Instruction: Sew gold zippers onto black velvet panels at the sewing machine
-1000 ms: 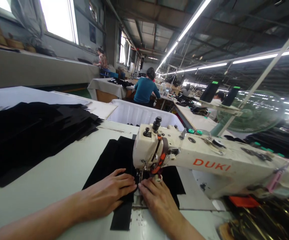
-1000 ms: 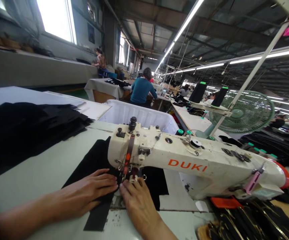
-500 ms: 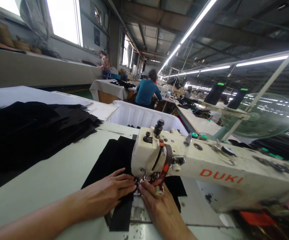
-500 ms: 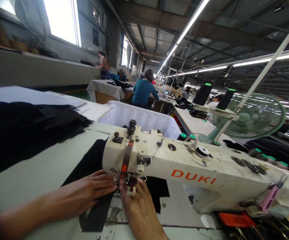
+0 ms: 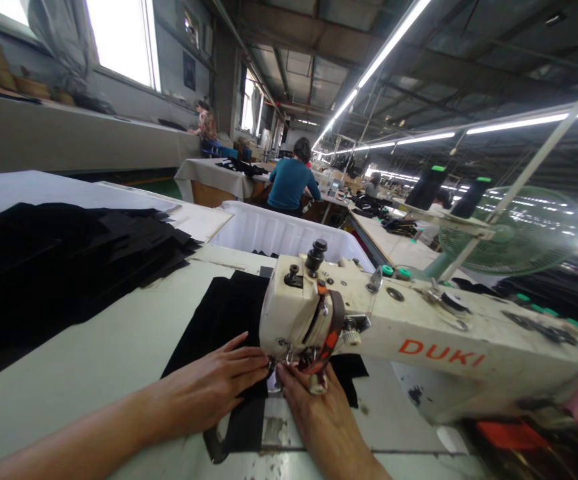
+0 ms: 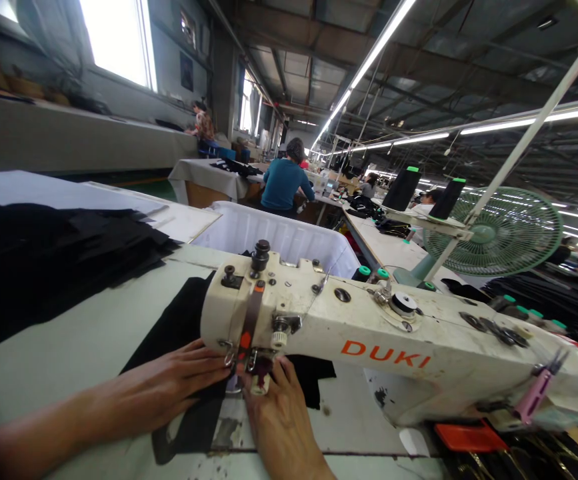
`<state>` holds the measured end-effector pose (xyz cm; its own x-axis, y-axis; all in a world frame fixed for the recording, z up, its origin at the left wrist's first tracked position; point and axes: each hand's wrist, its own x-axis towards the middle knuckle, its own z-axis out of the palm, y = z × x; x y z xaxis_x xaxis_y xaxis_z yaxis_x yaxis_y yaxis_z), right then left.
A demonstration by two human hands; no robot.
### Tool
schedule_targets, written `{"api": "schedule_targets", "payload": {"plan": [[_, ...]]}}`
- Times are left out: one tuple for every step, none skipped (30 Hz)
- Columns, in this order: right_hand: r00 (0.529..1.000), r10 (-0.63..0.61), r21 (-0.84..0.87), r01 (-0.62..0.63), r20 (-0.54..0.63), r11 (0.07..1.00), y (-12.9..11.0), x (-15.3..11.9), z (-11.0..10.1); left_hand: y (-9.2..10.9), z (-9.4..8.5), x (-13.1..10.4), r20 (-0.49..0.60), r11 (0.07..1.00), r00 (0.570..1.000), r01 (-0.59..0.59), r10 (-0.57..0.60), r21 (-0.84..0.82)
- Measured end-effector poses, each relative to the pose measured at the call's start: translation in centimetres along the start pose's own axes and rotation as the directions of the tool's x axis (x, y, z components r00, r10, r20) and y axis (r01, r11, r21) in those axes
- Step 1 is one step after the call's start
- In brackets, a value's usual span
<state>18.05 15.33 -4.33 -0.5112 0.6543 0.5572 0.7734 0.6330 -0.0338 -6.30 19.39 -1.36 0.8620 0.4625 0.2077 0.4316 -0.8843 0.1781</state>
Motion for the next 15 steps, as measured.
{"api": "schedule_targets", "payload": {"plan": [[1.0, 0.006, -0.001, -0.006, 0.011, 1.0, -0.1, 0.11, -0.19, 0.08, -0.08, 0.04, 0.008, 1.0, 1.0, 0.007, -0.007, -0.003], [1.0, 0.011, 0.0, -0.011, 0.016, 1.0, -0.19, 0.19, -0.35, 0.14, -0.15, 0.07, 0.0, 1.0, 1.0, 0.01, -0.01, -0.009], [1.0, 0.017, 0.004, -0.017, 0.017, 1.0, -0.26, 0.26, -0.47, 0.19, -0.2, 0.08, -0.013, 1.0, 1.0, 0.01, -0.011, -0.019], [1.0, 0.022, 0.006, -0.022, 0.017, 1.0, -0.3, 0.31, -0.56, 0.23, -0.25, 0.1, -0.024, 1.0, 1.0, 0.012, -0.013, -0.028], [1.0, 0.028, 0.007, -0.028, 0.013, 1.0, -0.32, 0.34, -0.6, 0.25, -0.31, 0.12, -0.029, 0.999, 0.999, 0.014, -0.015, -0.034], [0.999, 0.03, 0.008, -0.03, 0.013, 1.0, -0.34, 0.37, -0.62, 0.27, -0.37, 0.14, -0.026, 0.999, 0.999, 0.018, -0.019, -0.035], [0.999, 0.033, 0.008, -0.033, 0.012, 0.999, -0.35, 0.39, -0.61, 0.27, -0.45, 0.18, -0.012, 0.999, 1.0, 0.022, -0.022, -0.032], [0.999, 0.035, 0.006, -0.035, 0.008, 0.999, -0.37, 0.41, -0.58, 0.26, -0.51, 0.22, 0.011, 0.999, 1.0, 0.024, -0.024, -0.031], [0.999, 0.039, 0.003, -0.039, 0.003, 0.999, -0.4, 0.43, -0.53, 0.24, -0.57, 0.25, 0.032, 0.999, 0.999, 0.028, -0.026, -0.034], [0.999, 0.04, 0.001, -0.04, -0.004, 0.999, -0.43, 0.42, -0.45, 0.2, -0.6, 0.28, 0.04, 0.999, 0.999, 0.032, -0.03, -0.044], [0.999, 0.04, -0.002, -0.04, -0.014, 0.999, -0.44, 0.39, -0.36, 0.17, -0.62, 0.28, 0.04, 0.997, 0.999, 0.035, -0.033, -0.062], [0.999, 0.041, -0.008, -0.042, -0.027, 0.999, -0.41, 0.31, -0.25, 0.14, -0.63, 0.27, 0.032, 0.996, 0.999, 0.039, -0.036, -0.085], [0.999, 0.036, -0.021, -0.037, -0.038, 0.999, -0.29, 0.17, -0.1, 0.13, -0.64, 0.24, 0.019, 0.992, 0.999, 0.042, -0.04, -0.115], [0.999, 0.019, -0.042, -0.021, -0.037, 0.999, -0.05, -0.02, 0.08, 0.14, -0.68, 0.19, 0.008, 0.988, 0.999, 0.042, -0.041, -0.146], [1.0, -0.005, -0.073, 0.003, -0.031, 0.997, 0.34, -0.26, 0.32, 0.18, -0.76, 0.13, 0.002, 0.984, 0.999, 0.038, -0.038, -0.173]]}}
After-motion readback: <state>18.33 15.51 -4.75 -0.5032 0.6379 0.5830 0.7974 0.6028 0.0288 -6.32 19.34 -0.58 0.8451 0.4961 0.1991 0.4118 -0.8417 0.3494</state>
